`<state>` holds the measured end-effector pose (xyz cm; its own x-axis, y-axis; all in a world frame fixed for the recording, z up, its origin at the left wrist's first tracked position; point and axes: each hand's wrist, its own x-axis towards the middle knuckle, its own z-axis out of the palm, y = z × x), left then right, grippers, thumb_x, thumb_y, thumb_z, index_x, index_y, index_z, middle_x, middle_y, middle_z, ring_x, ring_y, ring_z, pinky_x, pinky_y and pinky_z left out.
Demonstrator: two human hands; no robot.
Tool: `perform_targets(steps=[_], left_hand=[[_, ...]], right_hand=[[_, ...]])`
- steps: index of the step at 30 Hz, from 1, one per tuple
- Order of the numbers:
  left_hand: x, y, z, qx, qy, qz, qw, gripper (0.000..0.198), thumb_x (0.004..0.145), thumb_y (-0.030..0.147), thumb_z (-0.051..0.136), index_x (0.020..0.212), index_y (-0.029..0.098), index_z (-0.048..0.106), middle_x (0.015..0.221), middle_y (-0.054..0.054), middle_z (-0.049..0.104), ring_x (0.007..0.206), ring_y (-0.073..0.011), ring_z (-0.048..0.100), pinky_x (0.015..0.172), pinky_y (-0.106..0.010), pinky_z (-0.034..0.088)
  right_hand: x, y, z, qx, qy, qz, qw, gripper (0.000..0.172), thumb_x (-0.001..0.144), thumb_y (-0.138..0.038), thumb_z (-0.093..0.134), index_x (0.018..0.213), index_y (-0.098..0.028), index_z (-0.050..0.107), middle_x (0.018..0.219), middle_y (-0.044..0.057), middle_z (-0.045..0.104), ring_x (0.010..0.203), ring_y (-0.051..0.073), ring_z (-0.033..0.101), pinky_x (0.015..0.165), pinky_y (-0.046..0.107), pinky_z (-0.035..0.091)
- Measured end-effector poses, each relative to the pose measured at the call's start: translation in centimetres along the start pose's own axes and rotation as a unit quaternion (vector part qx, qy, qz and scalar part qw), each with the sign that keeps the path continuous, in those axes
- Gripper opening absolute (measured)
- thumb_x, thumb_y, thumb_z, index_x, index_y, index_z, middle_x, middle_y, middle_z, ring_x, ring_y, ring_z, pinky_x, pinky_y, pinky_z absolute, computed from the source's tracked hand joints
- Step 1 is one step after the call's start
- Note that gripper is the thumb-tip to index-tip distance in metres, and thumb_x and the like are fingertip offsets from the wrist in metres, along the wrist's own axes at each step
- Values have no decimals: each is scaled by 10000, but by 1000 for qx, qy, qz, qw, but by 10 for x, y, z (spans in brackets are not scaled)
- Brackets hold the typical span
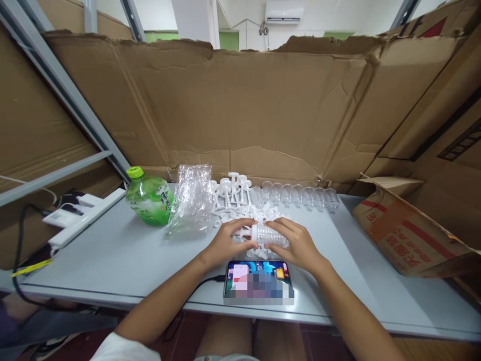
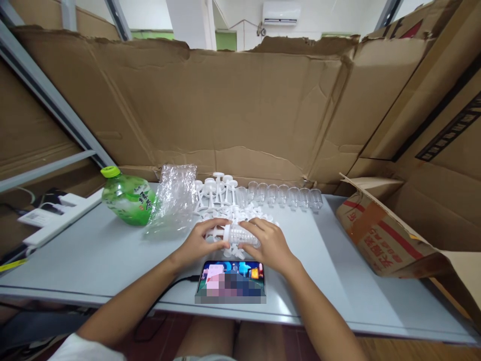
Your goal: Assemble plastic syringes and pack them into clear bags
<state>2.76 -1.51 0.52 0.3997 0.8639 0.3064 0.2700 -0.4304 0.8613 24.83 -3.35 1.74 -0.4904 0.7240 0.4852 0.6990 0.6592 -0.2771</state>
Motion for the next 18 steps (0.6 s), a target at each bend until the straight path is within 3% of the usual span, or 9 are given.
perform_targets(steps=[8, 14, 18], left_hand=[[-3, -1, -6, 135, -11, 107, 985, 445, 715, 387, 690, 1106, 193, 601, 1046, -78, 665, 975, -204, 609, 888, -320, 466], [-2, -3, -8, 161, -14, 131, 978, 450, 729, 394, 676, 1134, 221, 585, 1072, -71, 657, 1000, -206, 601, 903, -329, 462], [0, 3, -9, 159, -16, 134, 978, 629, 752, 391, 652, 1315, 276, 398, 1201, -78, 586, 1015, -206, 592, 903, -355, 468]], right_hand=[[1, -1, -3, 124, -63, 60, 988, 446, 762, -413, 638, 1175, -264, 561, 1069, 50, 657, 927, 225, 632, 787, 344, 489], [2, -1, -2, 161, -48, 72, 983, 465, 748, -415, 650, 1170, -240, 562, 1146, 73, 632, 1027, 252, 601, 862, 389, 468], [2, -4, -3, 145, -50, 77, 985, 448, 776, -371, 618, 1198, -251, 530, 1134, 70, 617, 1006, 246, 598, 850, 387, 471]])
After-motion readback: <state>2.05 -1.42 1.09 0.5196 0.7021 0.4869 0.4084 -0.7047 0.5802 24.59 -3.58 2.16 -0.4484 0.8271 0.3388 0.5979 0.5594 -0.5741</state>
